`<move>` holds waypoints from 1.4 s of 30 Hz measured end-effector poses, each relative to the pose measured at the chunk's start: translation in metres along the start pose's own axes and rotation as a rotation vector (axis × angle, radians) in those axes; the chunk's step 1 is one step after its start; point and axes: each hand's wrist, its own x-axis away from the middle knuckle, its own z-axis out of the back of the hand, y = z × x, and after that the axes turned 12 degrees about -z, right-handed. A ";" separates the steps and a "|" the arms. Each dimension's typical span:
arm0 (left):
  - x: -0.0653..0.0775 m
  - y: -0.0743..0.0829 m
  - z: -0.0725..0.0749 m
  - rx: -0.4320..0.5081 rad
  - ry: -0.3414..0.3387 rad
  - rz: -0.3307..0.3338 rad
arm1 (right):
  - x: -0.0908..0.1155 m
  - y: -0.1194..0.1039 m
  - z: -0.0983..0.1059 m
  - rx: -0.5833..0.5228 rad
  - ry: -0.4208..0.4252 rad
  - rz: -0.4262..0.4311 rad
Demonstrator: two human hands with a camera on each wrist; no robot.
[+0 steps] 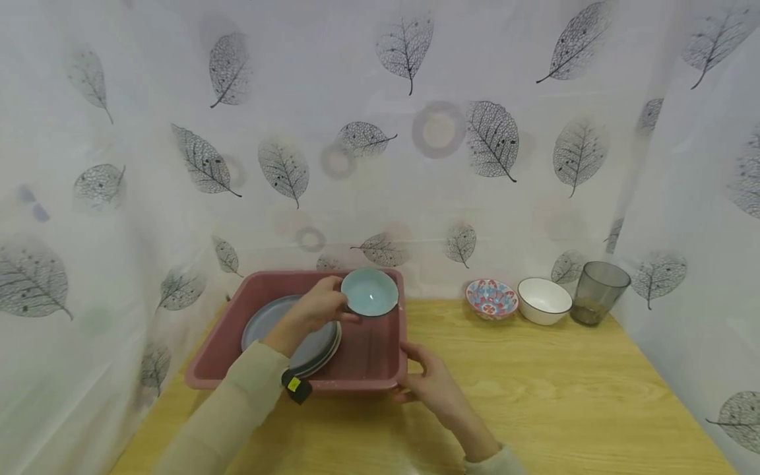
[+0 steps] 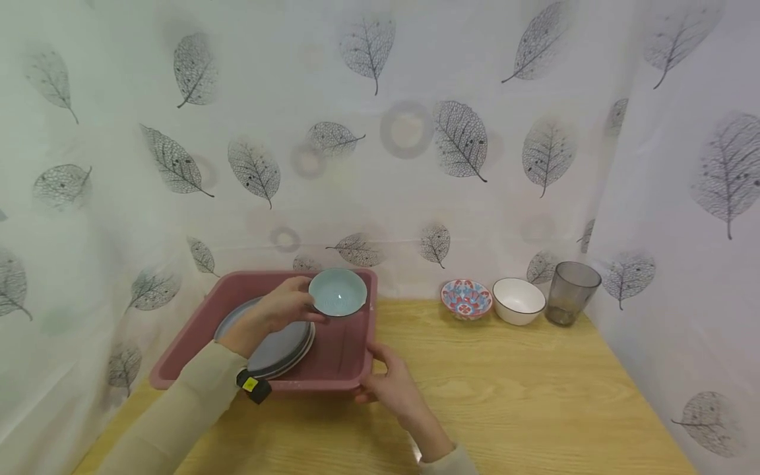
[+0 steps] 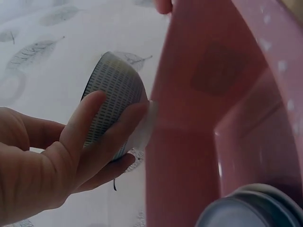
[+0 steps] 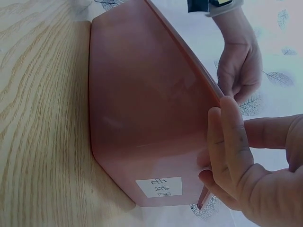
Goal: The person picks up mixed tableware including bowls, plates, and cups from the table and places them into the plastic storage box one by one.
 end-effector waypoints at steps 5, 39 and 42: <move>-0.015 -0.012 0.003 -0.002 0.002 0.033 | -0.001 0.002 0.001 0.000 0.007 0.009; -0.064 -0.058 0.012 -0.217 -0.011 0.168 | 0.000 0.003 0.001 -0.002 0.011 0.005; -0.066 -0.064 0.012 -0.211 -0.013 0.169 | 0.000 0.004 0.001 0.000 0.011 0.005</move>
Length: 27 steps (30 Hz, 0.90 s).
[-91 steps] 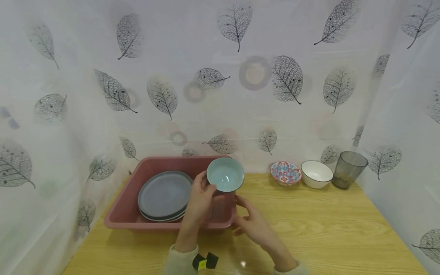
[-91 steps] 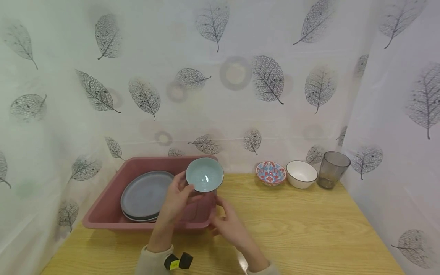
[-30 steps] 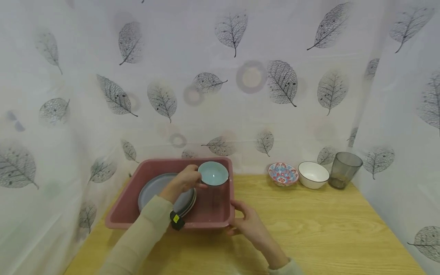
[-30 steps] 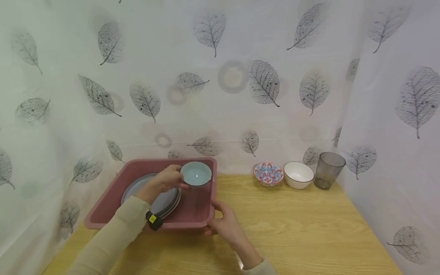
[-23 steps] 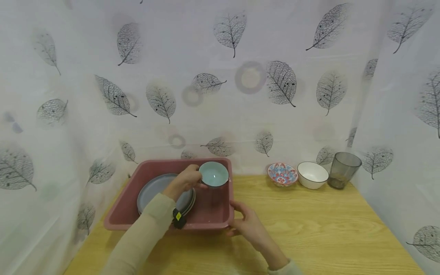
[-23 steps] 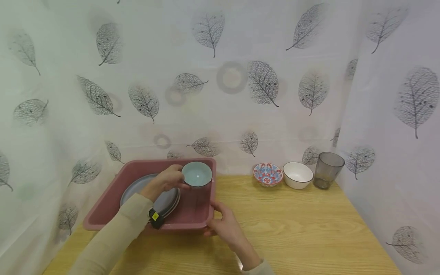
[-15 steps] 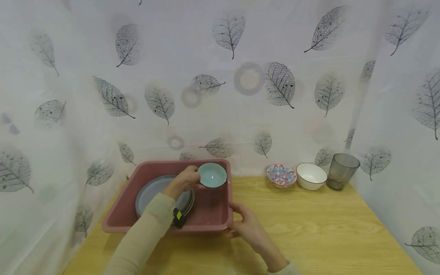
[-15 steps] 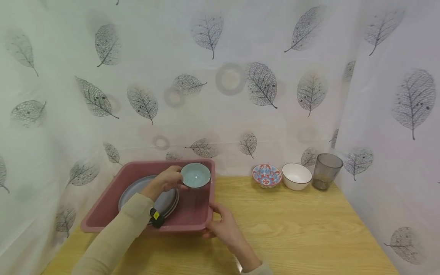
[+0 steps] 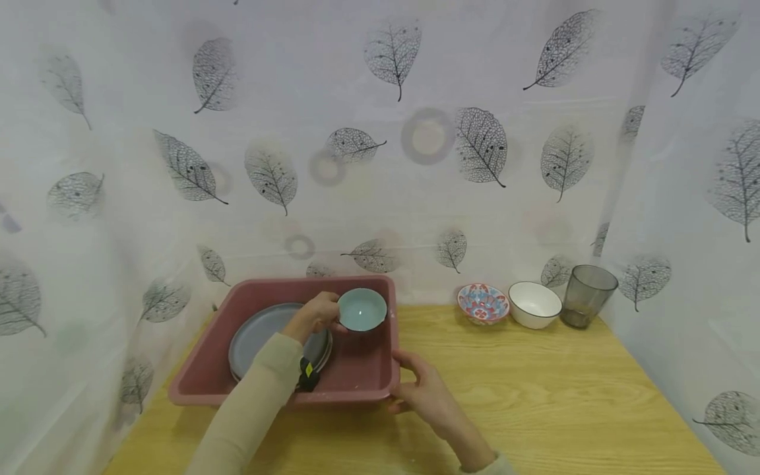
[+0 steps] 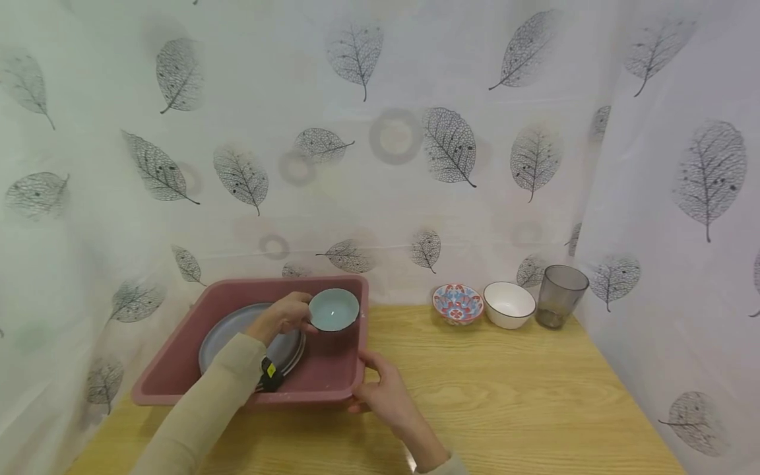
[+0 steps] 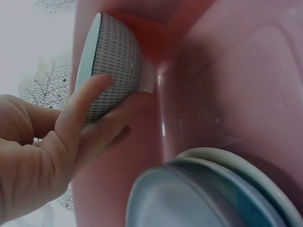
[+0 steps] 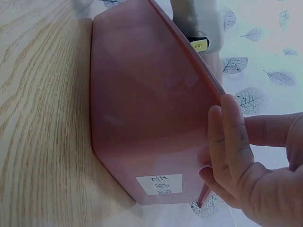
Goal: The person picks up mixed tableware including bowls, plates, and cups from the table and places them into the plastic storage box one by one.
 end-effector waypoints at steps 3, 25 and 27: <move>-0.002 -0.005 -0.002 0.013 0.000 0.000 | 0.000 0.000 0.000 -0.005 -0.002 0.000; -0.012 -0.027 -0.012 0.094 0.043 0.010 | -0.001 0.000 0.000 0.006 0.005 -0.005; -0.012 -0.028 -0.012 0.087 0.035 0.013 | -0.001 0.000 0.000 0.007 0.009 -0.003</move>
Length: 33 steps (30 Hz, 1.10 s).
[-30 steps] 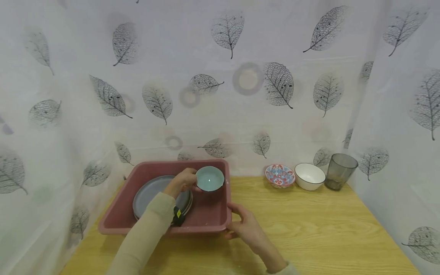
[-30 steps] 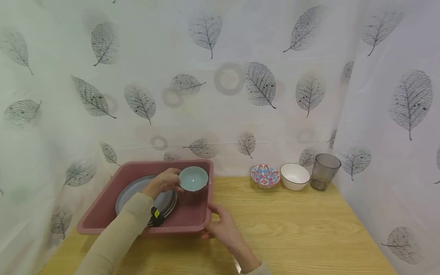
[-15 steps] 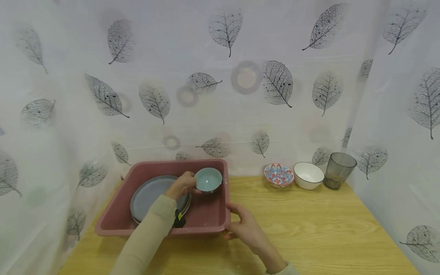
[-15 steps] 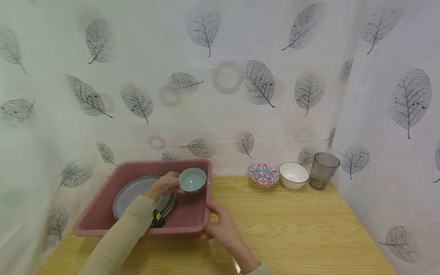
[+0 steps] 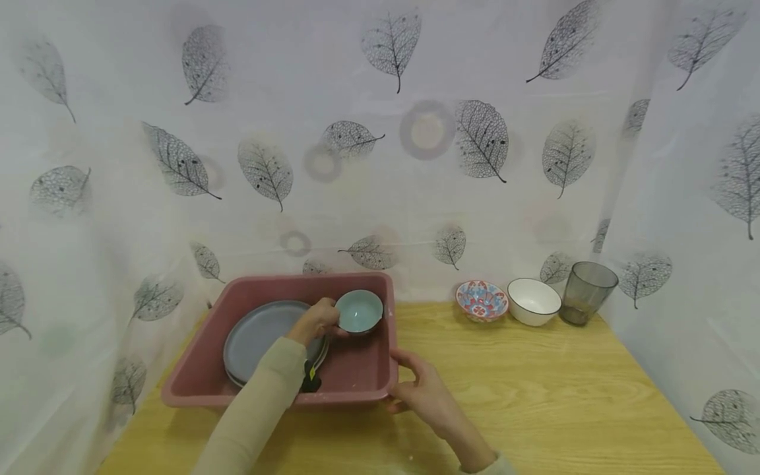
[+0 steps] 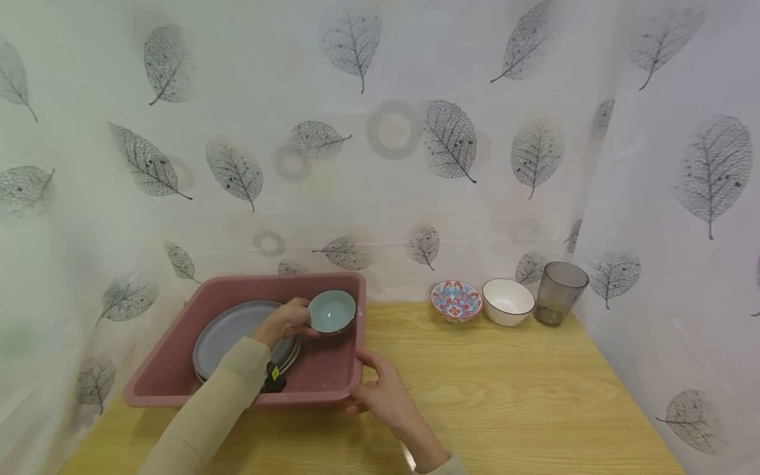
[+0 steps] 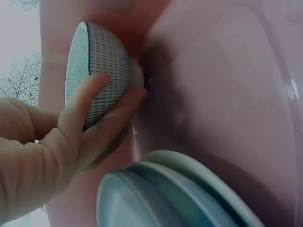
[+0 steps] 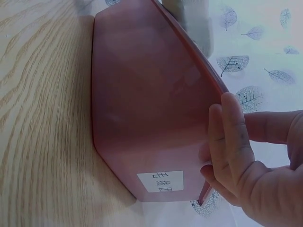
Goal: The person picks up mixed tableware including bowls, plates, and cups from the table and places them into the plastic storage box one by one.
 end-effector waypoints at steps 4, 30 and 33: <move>0.001 -0.002 0.001 -0.015 -0.024 0.003 | -0.001 0.000 0.000 0.003 -0.003 -0.001; 0.006 0.003 0.007 -0.183 -0.121 -0.048 | -0.001 -0.002 0.001 0.003 -0.022 -0.020; 0.005 0.004 0.008 -0.267 -0.068 -0.082 | 0.000 -0.002 0.001 0.004 -0.022 -0.023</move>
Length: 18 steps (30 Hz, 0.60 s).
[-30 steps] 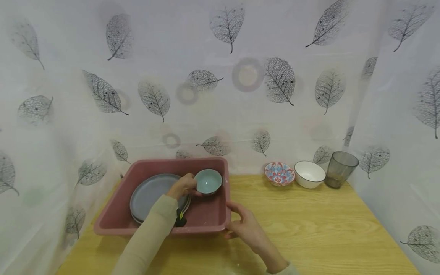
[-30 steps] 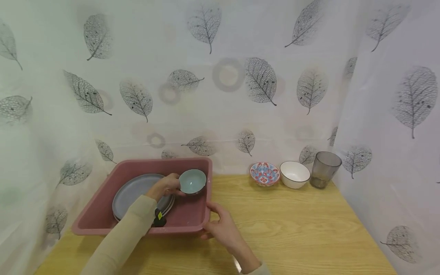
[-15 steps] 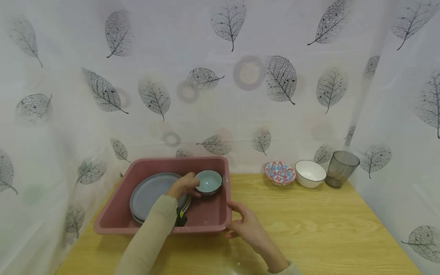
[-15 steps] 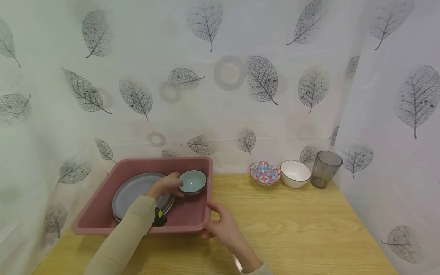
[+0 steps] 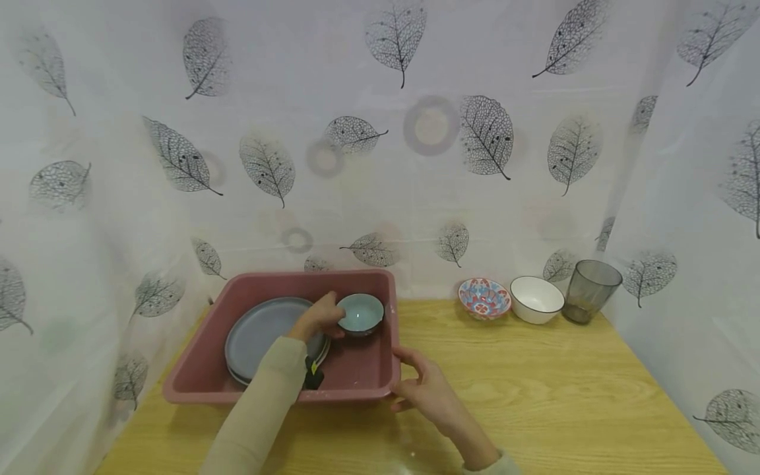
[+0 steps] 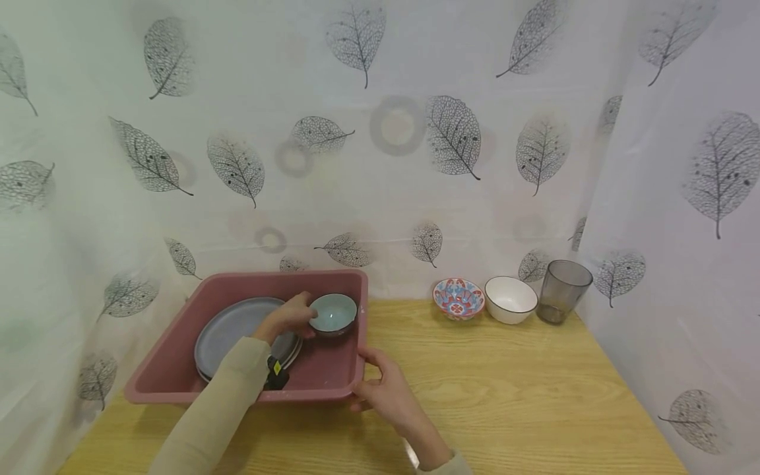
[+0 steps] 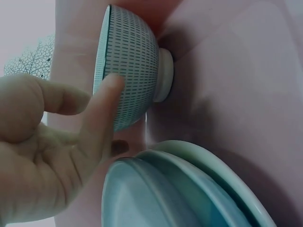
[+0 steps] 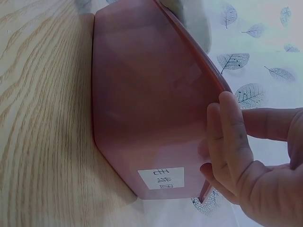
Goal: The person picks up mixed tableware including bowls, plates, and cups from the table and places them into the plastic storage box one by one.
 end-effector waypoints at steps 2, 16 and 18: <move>-0.002 0.000 0.001 -0.065 0.047 -0.014 | 0.000 0.000 0.000 0.002 0.003 -0.002; -0.008 0.003 0.008 -0.240 0.332 -0.101 | 0.000 0.000 0.002 0.047 0.002 0.013; -0.008 0.003 0.008 -0.245 0.369 -0.125 | 0.000 0.000 0.002 0.053 0.002 0.012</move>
